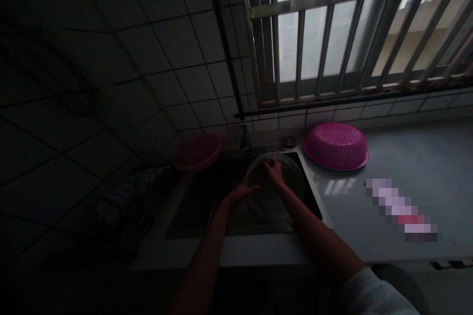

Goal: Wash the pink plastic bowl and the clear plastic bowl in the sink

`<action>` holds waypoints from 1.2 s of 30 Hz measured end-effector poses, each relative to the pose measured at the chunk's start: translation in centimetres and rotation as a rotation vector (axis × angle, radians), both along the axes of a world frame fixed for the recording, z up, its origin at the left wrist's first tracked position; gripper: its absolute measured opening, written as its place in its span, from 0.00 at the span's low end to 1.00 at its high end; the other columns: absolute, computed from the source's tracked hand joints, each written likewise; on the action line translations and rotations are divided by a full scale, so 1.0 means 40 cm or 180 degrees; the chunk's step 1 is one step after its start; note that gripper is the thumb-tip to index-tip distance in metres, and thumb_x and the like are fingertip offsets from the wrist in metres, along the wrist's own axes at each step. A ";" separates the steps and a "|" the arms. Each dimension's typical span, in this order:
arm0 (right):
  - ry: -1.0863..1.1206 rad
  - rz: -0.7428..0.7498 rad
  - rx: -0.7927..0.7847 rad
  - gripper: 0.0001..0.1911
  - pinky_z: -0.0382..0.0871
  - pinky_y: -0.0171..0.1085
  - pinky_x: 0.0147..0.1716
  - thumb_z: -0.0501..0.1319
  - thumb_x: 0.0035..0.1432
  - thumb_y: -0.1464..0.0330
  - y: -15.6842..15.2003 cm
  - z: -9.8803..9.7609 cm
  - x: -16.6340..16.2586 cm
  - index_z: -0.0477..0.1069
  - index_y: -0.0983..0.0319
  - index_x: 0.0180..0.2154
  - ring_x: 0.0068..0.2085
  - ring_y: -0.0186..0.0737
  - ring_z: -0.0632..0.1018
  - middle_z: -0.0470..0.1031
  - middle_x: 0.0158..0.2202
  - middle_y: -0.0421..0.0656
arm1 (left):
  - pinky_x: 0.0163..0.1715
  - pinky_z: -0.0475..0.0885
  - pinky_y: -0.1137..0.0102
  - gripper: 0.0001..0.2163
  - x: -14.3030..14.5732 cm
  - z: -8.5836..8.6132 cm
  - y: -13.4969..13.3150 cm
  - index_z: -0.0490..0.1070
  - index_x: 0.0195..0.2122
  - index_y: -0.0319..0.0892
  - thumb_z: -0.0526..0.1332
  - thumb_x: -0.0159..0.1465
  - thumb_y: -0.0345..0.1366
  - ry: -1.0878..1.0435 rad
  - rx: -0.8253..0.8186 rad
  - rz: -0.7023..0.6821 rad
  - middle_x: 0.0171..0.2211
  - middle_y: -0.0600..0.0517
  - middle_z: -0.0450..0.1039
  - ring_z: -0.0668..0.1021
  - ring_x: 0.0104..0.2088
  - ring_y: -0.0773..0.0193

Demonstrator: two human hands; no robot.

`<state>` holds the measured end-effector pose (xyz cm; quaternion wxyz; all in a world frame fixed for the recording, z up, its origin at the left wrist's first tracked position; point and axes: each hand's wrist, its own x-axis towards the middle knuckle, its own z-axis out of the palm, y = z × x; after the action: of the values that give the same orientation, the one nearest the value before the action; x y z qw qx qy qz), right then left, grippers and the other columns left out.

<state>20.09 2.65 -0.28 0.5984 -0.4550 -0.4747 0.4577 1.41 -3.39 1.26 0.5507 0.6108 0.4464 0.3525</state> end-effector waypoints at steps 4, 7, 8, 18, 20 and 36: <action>-0.0325 0.1183 0.0245 0.16 0.71 0.36 0.37 0.67 0.52 0.57 -0.039 -0.002 -0.037 0.74 0.60 0.38 0.37 0.42 0.76 0.78 0.37 0.42 | 0.70 0.62 0.45 0.40 -0.008 -0.003 0.006 0.68 0.67 0.45 0.77 0.55 0.47 0.0077 -0.0026 0.0102 0.65 0.40 0.73 0.72 0.67 0.40; -0.0396 0.1914 0.0258 0.16 0.71 0.36 0.37 0.67 0.52 0.59 -0.055 -0.013 -0.059 0.76 0.61 0.40 0.38 0.42 0.77 0.79 0.39 0.43 | 0.69 0.63 0.45 0.39 -0.012 0.001 0.009 0.70 0.65 0.44 0.78 0.53 0.46 0.0082 -0.0056 0.0201 0.64 0.40 0.74 0.72 0.67 0.39; -0.0407 0.1803 0.0232 0.16 0.71 0.36 0.37 0.67 0.52 0.59 -0.050 -0.017 -0.058 0.76 0.61 0.40 0.38 0.42 0.76 0.79 0.38 0.43 | 0.70 0.62 0.45 0.40 -0.011 0.004 0.008 0.69 0.65 0.44 0.78 0.53 0.47 0.0075 -0.0012 0.0217 0.65 0.40 0.73 0.72 0.67 0.40; -0.0444 0.1561 0.0114 0.14 0.74 0.38 0.38 0.67 0.52 0.61 -0.014 -0.041 -0.021 0.76 0.62 0.39 0.36 0.41 0.77 0.79 0.36 0.42 | 0.64 0.69 0.48 0.45 -0.010 0.033 -0.007 0.56 0.70 0.47 0.76 0.57 0.51 -0.0304 -0.0362 0.0358 0.62 0.39 0.74 0.78 0.60 0.47; -0.0642 0.2386 0.0015 0.11 0.73 0.36 0.33 0.69 0.52 0.66 -0.041 -0.059 -0.045 0.77 0.63 0.39 0.31 0.38 0.75 0.77 0.32 0.40 | 0.66 0.67 0.49 0.47 -0.013 0.030 -0.004 0.53 0.72 0.48 0.76 0.58 0.51 -0.0314 -0.0248 0.0520 0.64 0.38 0.72 0.76 0.63 0.47; -0.1241 0.1118 0.0504 0.22 0.76 0.47 0.51 0.67 0.52 0.68 0.002 -0.099 -0.042 0.76 0.63 0.50 0.46 0.50 0.80 0.82 0.48 0.49 | 0.72 0.57 0.50 0.31 -0.003 0.007 0.022 0.75 0.62 0.47 0.72 0.60 0.53 -0.0565 0.0163 0.0404 0.65 0.45 0.74 0.70 0.69 0.42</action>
<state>18.43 2.72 -4.26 0.4409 -0.3971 -0.6869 0.4196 1.28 -2.50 1.53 0.5489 0.5615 0.4246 0.4507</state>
